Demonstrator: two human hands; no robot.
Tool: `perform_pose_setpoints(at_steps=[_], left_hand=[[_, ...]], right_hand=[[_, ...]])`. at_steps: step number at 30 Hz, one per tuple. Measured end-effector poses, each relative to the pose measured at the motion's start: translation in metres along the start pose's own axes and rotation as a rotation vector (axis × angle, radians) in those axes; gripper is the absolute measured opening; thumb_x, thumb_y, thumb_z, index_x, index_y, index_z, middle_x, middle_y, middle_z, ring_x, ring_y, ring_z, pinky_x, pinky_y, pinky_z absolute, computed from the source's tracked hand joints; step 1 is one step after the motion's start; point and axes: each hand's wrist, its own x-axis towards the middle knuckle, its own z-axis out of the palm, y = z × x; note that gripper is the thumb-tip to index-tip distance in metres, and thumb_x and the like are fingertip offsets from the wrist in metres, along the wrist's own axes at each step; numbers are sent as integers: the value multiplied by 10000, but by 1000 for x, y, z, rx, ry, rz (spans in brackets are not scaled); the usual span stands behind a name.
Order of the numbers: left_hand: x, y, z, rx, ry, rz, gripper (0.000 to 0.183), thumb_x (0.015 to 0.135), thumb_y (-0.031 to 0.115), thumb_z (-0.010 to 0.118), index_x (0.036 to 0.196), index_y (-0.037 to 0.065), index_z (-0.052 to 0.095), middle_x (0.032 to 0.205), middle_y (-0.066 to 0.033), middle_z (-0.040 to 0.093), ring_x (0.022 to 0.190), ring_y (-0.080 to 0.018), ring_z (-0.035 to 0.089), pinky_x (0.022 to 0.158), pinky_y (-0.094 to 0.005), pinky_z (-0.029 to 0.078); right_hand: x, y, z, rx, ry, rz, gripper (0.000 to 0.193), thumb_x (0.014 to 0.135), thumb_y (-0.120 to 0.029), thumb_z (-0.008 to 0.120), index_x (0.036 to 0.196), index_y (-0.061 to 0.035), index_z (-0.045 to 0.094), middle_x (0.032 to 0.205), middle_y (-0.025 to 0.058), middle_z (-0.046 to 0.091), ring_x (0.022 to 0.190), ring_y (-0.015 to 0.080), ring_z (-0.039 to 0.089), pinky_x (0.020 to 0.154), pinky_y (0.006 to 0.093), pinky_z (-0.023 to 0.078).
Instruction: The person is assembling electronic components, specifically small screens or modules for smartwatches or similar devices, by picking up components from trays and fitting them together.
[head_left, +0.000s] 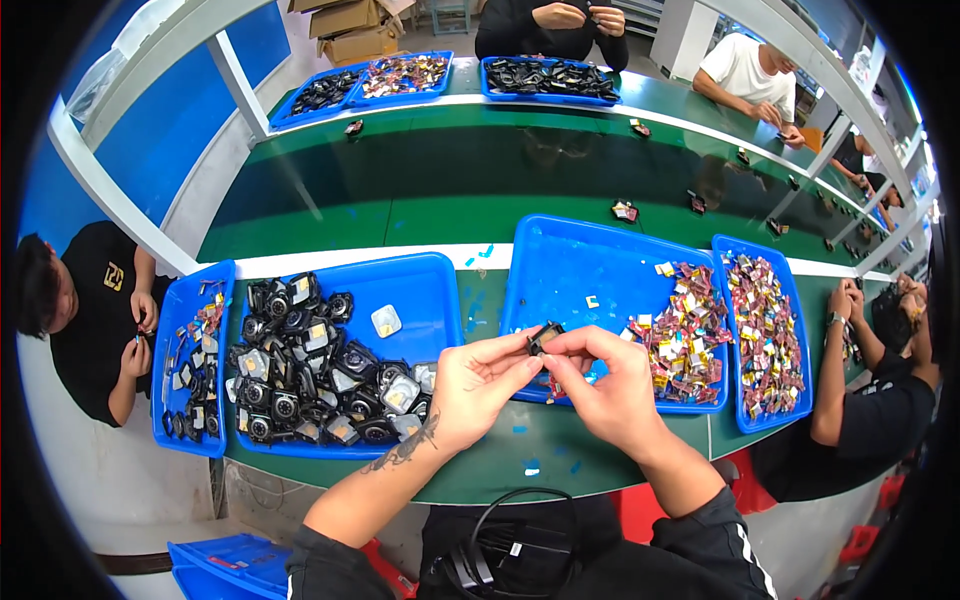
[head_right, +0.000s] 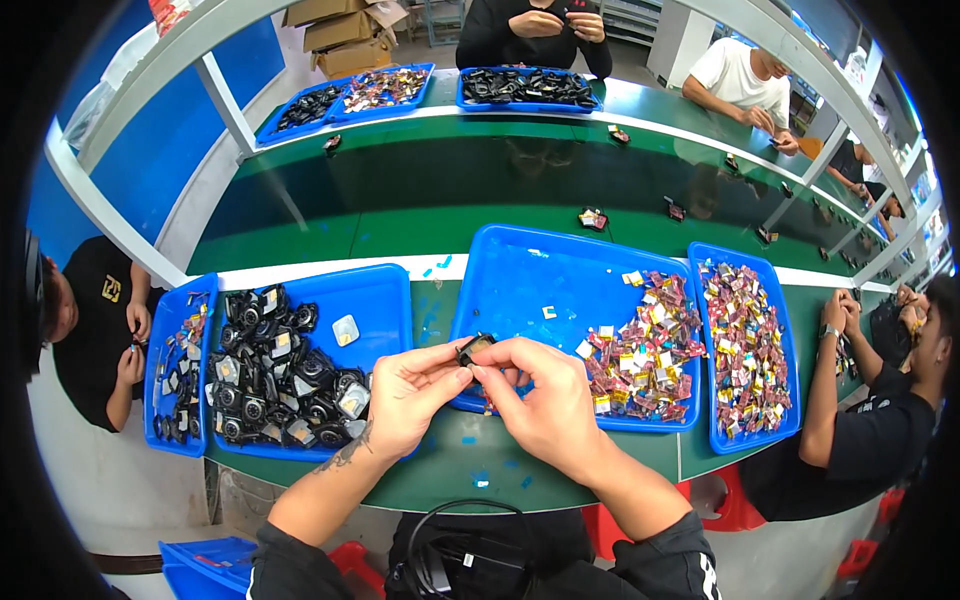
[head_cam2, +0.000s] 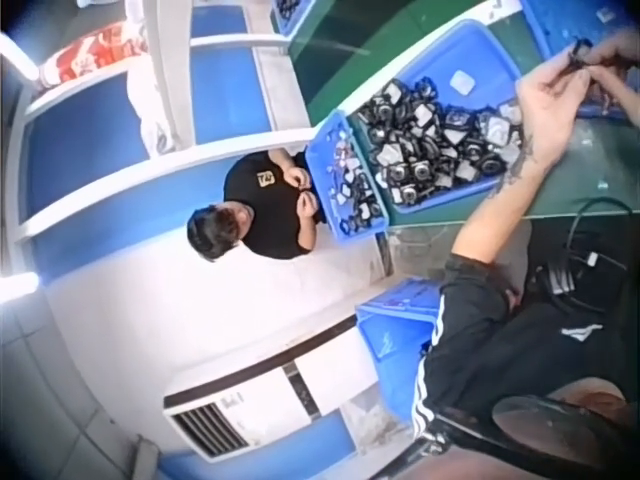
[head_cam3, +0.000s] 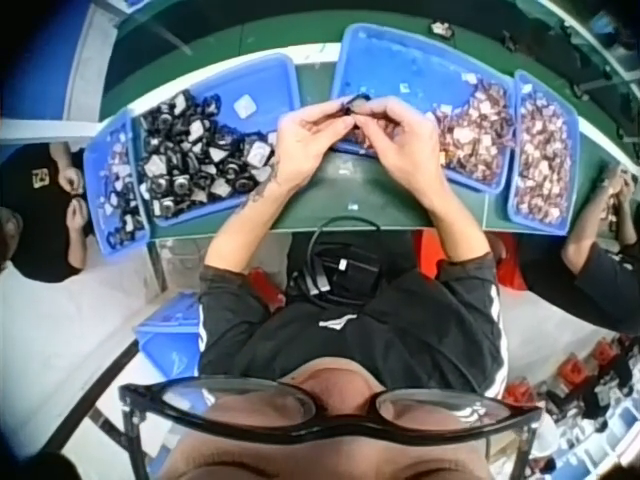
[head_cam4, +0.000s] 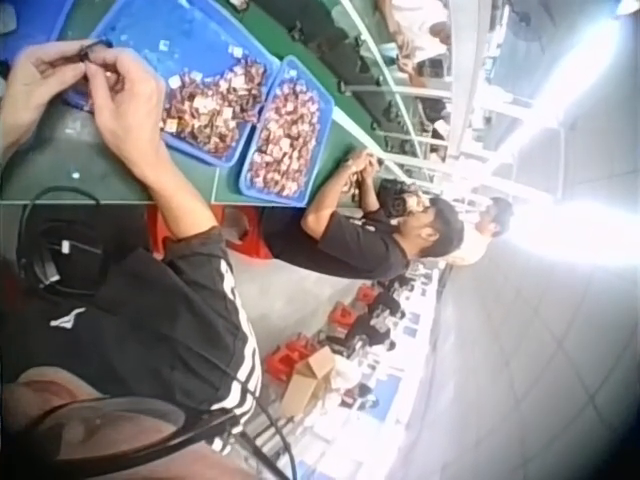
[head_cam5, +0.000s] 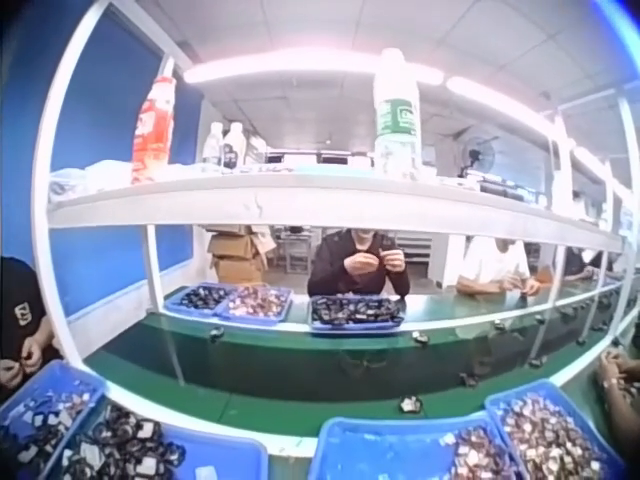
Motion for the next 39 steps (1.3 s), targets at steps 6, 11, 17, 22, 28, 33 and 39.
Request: perform_pose_setpoints(at_steps=[6,11,17,22,28,33,39], left_hand=[[-2,-2,1,19,-20,22,386,918,-6,625,1288,-81,545,1211,-171,629,1087,-176,618,956,-285,507],[-2,-4,1,24,-34,18,383,920,-12,620,1289,-80,545,1214,-169,628,1081,-173,619,953,-286,509],[0,-2,4,38,-4,19,330,906,-29,615,1230,-82,589,1156,-181,658,1034,-194,647,934,-324,531],[0,3,0,-59,53,123,330,914,-16,613,1235,-80,568,1157,-180,656,1040,-199,648,926,-319,532],[2,11,6,-102,182,134,315,922,-45,570,1237,-40,570,1167,-137,609,1038,-179,625,918,-288,503],[2,11,-11,487,-85,464,302,892,-78,544,1158,6,658,1204,-150,553,1044,-218,619,899,-330,500],[-3,10,-3,789,-116,425,320,834,-83,631,1135,13,687,1150,-135,588,979,-220,661,839,-321,538]], right_hand=[[0,2,1,5,42,-87,82,840,-3,688,921,11,690,821,109,698,678,156,661,608,269,520],[3,0,-2,-176,87,-214,84,761,-43,754,809,-25,687,756,107,660,640,201,624,596,300,502],[7,-1,-10,-333,152,-271,241,701,-95,816,769,-46,591,650,72,498,619,215,532,590,302,450],[5,6,-6,102,98,-27,217,771,-90,783,797,-35,575,750,48,570,723,163,597,654,281,505],[-7,7,-7,303,-130,147,208,866,-11,689,1056,13,609,962,65,644,889,111,642,726,240,567],[-1,5,-5,355,-19,171,253,853,-1,701,1065,13,564,937,55,630,894,112,644,736,238,564],[4,10,-19,533,-180,261,280,847,19,695,1080,1,540,948,45,596,875,103,638,722,228,556]])
